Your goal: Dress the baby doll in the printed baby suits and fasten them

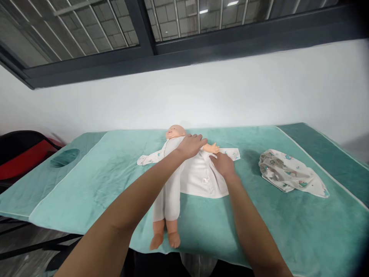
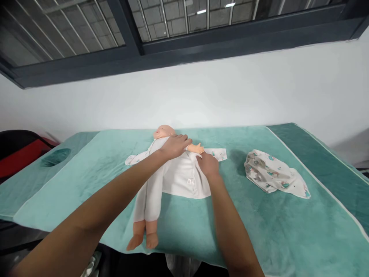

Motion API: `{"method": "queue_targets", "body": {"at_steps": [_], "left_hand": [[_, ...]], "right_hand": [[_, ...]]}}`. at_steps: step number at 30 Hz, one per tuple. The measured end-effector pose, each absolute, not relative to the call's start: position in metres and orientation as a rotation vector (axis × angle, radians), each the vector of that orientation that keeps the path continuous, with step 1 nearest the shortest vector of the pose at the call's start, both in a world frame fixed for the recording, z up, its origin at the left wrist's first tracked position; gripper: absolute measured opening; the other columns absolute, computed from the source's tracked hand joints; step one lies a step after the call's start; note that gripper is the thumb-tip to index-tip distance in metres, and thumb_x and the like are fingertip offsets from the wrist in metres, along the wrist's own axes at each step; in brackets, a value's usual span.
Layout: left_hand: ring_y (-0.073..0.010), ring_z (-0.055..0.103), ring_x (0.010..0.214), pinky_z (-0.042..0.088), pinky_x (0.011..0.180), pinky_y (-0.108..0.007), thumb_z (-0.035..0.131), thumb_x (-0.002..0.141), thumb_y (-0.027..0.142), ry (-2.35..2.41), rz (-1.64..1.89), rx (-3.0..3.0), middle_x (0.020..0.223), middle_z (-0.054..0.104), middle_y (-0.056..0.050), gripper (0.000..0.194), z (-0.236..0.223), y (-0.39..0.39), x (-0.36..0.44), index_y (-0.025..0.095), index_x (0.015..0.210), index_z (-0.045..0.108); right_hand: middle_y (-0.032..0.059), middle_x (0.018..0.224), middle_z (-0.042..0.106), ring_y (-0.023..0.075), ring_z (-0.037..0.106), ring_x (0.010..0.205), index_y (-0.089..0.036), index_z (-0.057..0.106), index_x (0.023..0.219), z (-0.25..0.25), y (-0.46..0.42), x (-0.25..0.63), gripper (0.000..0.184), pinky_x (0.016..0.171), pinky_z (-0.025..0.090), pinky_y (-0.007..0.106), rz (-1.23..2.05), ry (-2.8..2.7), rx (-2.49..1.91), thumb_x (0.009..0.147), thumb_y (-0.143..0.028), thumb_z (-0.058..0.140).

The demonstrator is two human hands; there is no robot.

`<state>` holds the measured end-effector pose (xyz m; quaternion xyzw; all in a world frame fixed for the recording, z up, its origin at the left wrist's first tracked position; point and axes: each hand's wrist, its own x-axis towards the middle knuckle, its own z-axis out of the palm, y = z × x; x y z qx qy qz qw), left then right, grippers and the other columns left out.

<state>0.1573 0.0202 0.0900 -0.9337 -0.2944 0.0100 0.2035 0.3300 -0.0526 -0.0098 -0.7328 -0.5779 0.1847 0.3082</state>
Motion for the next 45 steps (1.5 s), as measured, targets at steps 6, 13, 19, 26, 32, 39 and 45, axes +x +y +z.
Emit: {"method": "queue_targets", "body": {"at_steps": [6, 13, 19, 26, 32, 39, 45], "left_hand": [[-0.0277, 0.058, 0.095, 0.039, 0.079, -0.042, 0.044, 0.086, 0.005, -0.804, 0.065, -2.585, 0.103, 0.062, -0.014, 0.028, 0.084, 0.009, 0.155, 0.016, 0.106, 0.06], [-0.0324, 0.053, 0.117, 0.036, 0.101, -0.048, 0.05, 0.089, 0.018, -1.12, -0.217, -2.766, 0.126, 0.057, -0.021, 0.039, 0.047, -0.001, 0.184, 0.01, 0.127, 0.054], [-0.0189, 0.064, 0.098, 0.049, 0.087, -0.031, 0.053, 0.081, 0.018, -1.148, -0.774, -3.351, 0.109, 0.069, -0.008, 0.033, 0.058, 0.02, 0.175, 0.015, 0.113, 0.061], [-0.0183, 0.06, 0.089, 0.047, 0.086, -0.032, 0.044, 0.073, 0.006, -1.316, -0.952, -3.061, 0.087, 0.068, -0.004, 0.023, 0.086, 0.053, 0.106, 0.018, 0.077, 0.064], [-0.021, 0.057, 0.104, 0.045, 0.095, -0.035, 0.047, 0.083, 0.013, -1.521, -1.089, -2.733, 0.1, 0.066, -0.006, 0.018, 0.075, 0.042, 0.057, 0.02, 0.086, 0.064], [-0.0229, 0.063, 0.093, 0.047, 0.088, -0.035, 0.045, 0.094, 0.044, -2.2, -1.154, -2.586, 0.101, 0.07, -0.007, 0.031, 0.031, -0.01, 0.004, 0.02, 0.101, 0.063], [-0.0225, 0.062, 0.103, 0.046, 0.094, -0.035, 0.04, 0.094, 0.056, -2.401, -1.557, -2.607, 0.11, 0.07, -0.005, 0.045, 0.008, -0.025, 0.006, 0.02, 0.105, 0.063]], "right_hand": [[0.0006, 0.068, 0.063, 0.02, 0.061, 0.068, -0.022, 0.055, 0.076, -0.001, -0.052, 0.342, 0.041, 0.06, 0.046, 0.031, 0.985, -0.792, -1.204, 0.079, -0.063, 0.061], [0.007, 0.1, 0.071, 0.0268, 0.068, 0.091, -0.021, 0.058, 0.109, 0.018, -0.063, 0.328, 0.05, 0.076, 0.056, 0.039, 1.288, -0.886, -0.877, 0.077, -0.057, 0.068], [0.0076, 0.127, 0.064, 0.0284, 0.063, 0.111, -0.025, 0.053, 0.134, 0.025, -0.075, 0.312, 0.072, 0.088, 0.053, 0.039, 1.336, -1.125, -0.78, 0.071, -0.05, 0.076], [0.0093, 0.15, 0.046, 0.0231, 0.061, 0.115, -0.032, 0.045, 0.145, 0.032, -0.1, 0.271, 0.069, 0.087, 0.052, 0.034, 1.827, -1.531, -0.375, 0.082, -0.037, 0.074], [0.0099, 0.118, 0.068, 0.0203, 0.067, 0.095, -0.022, 0.061, 0.125, 0.024, -0.099, 0.271, 0.044, 0.076, 0.051, 0.031, 1.704, -1.56, -0.541, 0.086, -0.043, 0.068], [0.0025, 0.067, 0.064, 0.0177, 0.057, 0.067, -0.021, 0.062, 0.066, -0.002, -0.075, 0.285, 0.044, 0.068, 0.043, 0.031, 0.822, -1.601, -1.483, 0.094, -0.051, 0.046], [0.0039, 0.1, 0.069, 0.0222, 0.06, 0.093, -0.021, 0.065, 0.103, -0.02, -0.066, 0.27, 0.031, 0.085, 0.046, 0.035, 0.794, -1.52, -1.343, 0.09, -0.046, 0.052]]}}
